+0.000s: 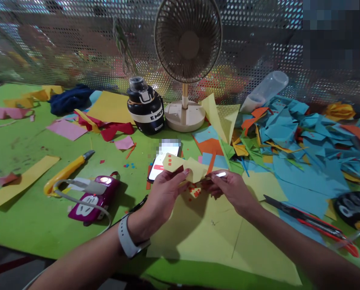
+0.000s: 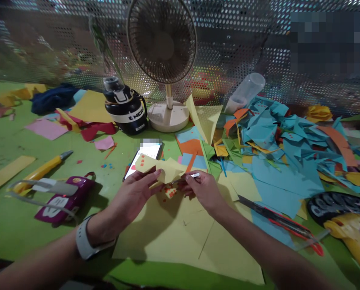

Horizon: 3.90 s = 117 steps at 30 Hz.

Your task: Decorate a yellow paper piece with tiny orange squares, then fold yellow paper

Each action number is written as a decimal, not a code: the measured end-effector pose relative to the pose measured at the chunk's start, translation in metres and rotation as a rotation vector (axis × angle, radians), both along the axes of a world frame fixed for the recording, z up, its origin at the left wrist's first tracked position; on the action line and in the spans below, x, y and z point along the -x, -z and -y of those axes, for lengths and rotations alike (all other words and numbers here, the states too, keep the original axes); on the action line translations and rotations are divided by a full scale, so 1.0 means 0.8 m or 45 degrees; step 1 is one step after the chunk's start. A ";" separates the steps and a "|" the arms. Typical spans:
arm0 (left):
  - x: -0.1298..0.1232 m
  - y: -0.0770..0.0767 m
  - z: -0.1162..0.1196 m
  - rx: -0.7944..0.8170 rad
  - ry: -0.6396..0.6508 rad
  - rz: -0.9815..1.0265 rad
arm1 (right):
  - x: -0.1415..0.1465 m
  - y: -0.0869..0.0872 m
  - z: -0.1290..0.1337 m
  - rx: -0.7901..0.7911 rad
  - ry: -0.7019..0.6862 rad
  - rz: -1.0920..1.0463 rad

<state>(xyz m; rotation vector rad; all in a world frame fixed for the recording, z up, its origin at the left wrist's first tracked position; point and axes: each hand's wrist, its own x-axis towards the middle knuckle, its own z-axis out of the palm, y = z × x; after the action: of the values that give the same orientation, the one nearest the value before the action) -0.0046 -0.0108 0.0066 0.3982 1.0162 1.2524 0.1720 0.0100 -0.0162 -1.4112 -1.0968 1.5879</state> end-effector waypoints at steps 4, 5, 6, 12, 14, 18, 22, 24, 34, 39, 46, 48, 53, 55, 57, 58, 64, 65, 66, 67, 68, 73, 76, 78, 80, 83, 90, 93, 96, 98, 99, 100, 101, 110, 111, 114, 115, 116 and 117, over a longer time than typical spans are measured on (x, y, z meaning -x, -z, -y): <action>0.002 -0.001 -0.001 -0.023 0.045 0.008 | 0.002 0.002 -0.002 -0.011 0.015 -0.008; 0.002 0.000 -0.001 -0.030 0.051 0.016 | 0.003 0.002 -0.002 -0.013 0.019 -0.009; 0.003 0.001 -0.001 -0.036 0.056 0.022 | 0.003 0.002 -0.002 -0.014 0.022 -0.011; 0.005 0.005 -0.002 -0.057 0.096 0.011 | 0.004 0.003 -0.002 -0.020 0.005 -0.015; 0.005 0.006 -0.002 -0.054 0.098 -0.001 | 0.004 0.003 -0.002 -0.021 0.003 -0.008; 0.005 0.008 -0.002 -0.023 0.095 -0.036 | 0.006 0.001 -0.002 -0.024 0.019 0.019; 0.006 0.008 -0.002 -0.008 0.092 -0.050 | 0.008 0.000 -0.001 -0.043 0.051 0.051; 0.006 0.006 -0.002 -0.009 0.094 -0.057 | 0.009 -0.001 -0.001 -0.052 0.054 0.065; 0.005 0.004 -0.003 -0.036 0.110 -0.006 | 0.010 -0.003 0.002 -0.110 0.031 0.132; 0.005 0.004 -0.003 -0.010 0.122 -0.012 | 0.006 0.001 0.001 -0.116 0.057 0.154; 0.006 0.004 -0.005 0.023 0.105 -0.015 | 0.004 0.004 0.001 -0.141 0.049 0.211; 0.006 0.003 -0.006 0.038 0.100 -0.012 | 0.004 0.005 0.001 -0.143 0.041 0.217; 0.005 0.003 -0.006 0.017 0.116 -0.013 | 0.005 0.004 0.001 -0.139 0.025 0.225; 0.005 0.004 -0.006 0.006 0.120 -0.017 | 0.005 0.003 0.001 -0.136 0.018 0.222; 0.005 0.004 -0.006 0.006 0.119 -0.018 | 0.005 0.004 0.001 -0.136 0.009 0.217; 0.005 0.004 -0.006 0.006 0.119 -0.016 | 0.004 0.004 0.001 -0.139 0.006 0.214; 0.004 0.004 -0.005 0.005 0.120 -0.017 | 0.004 0.005 0.002 -0.155 0.002 0.206; 0.004 0.004 -0.005 0.009 0.116 -0.022 | 0.004 0.004 0.002 -0.155 0.005 0.203; 0.004 0.003 -0.005 0.016 0.111 -0.029 | 0.005 0.003 0.002 -0.155 0.008 0.201; 0.004 0.003 -0.005 0.023 0.107 -0.036 | 0.005 0.002 0.003 -0.155 0.011 0.198; 0.004 0.003 -0.005 0.027 0.106 -0.041 | 0.005 0.001 0.003 -0.155 0.013 0.196; 0.004 0.004 -0.006 0.011 0.124 -0.043 | 0.006 0.002 0.003 -0.150 0.013 0.190; 0.005 0.005 -0.007 0.022 0.120 -0.063 | 0.005 0.003 0.003 -0.145 0.009 0.187; 0.005 0.006 -0.007 0.027 0.118 -0.066 | 0.005 0.003 0.003 -0.146 0.007 0.184; 0.006 0.006 -0.006 0.023 0.114 -0.062 | 0.005 0.003 0.002 -0.149 0.004 0.181; 0.005 0.007 -0.006 0.013 0.119 -0.060 | 0.006 0.002 0.002 -0.151 0.002 0.179; 0.005 0.009 -0.008 0.028 0.104 -0.073 | 0.006 0.002 0.002 -0.166 0.005 0.173; 0.005 0.008 -0.008 0.027 0.102 -0.069 | 0.006 0.002 0.003 -0.170 0.000 0.169; 0.004 0.006 -0.008 0.030 0.100 -0.063 | 0.007 0.002 0.004 -0.173 -0.007 0.166; 0.003 0.005 -0.008 0.028 0.104 -0.060 | 0.007 0.002 0.004 -0.171 -0.007 0.162; 0.003 0.005 -0.008 0.026 0.106 -0.061 | 0.008 0.001 0.004 -0.169 -0.005 0.160; 0.003 0.005 -0.008 0.026 0.105 -0.065 | 0.008 0.001 0.004 -0.166 -0.004 0.157; 0.003 0.005 -0.008 0.027 0.103 -0.070 | 0.008 0.001 0.004 -0.164 -0.002 0.155; 0.012 0.009 -0.011 0.007 0.048 -0.065 | 0.001 -0.002 0.001 -0.158 0.052 0.153; 0.012 0.010 -0.011 0.013 0.049 -0.063 | 0.000 -0.002 0.001 -0.160 0.057 0.158; 0.012 0.013 -0.011 0.018 0.056 -0.063 | -0.002 -0.002 0.001 -0.159 0.061 0.176; 0.012 0.014 -0.011 0.016 0.060 -0.067 | -0.001 -0.002 0.001 -0.157 0.057 0.182; 0.012 0.015 -0.011 0.014 0.065 -0.072 | -0.001 -0.002 0.001 -0.155 0.052 0.188; 0.011 0.016 -0.011 0.012 0.069 -0.077 | 0.000 -0.002 0.001 -0.153 0.046 0.193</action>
<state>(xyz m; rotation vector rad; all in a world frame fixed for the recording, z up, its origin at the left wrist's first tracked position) -0.0136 -0.0022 -0.0063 0.4557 1.0557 1.1925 0.1718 0.0090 -0.0143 -1.4809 -1.2264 1.3840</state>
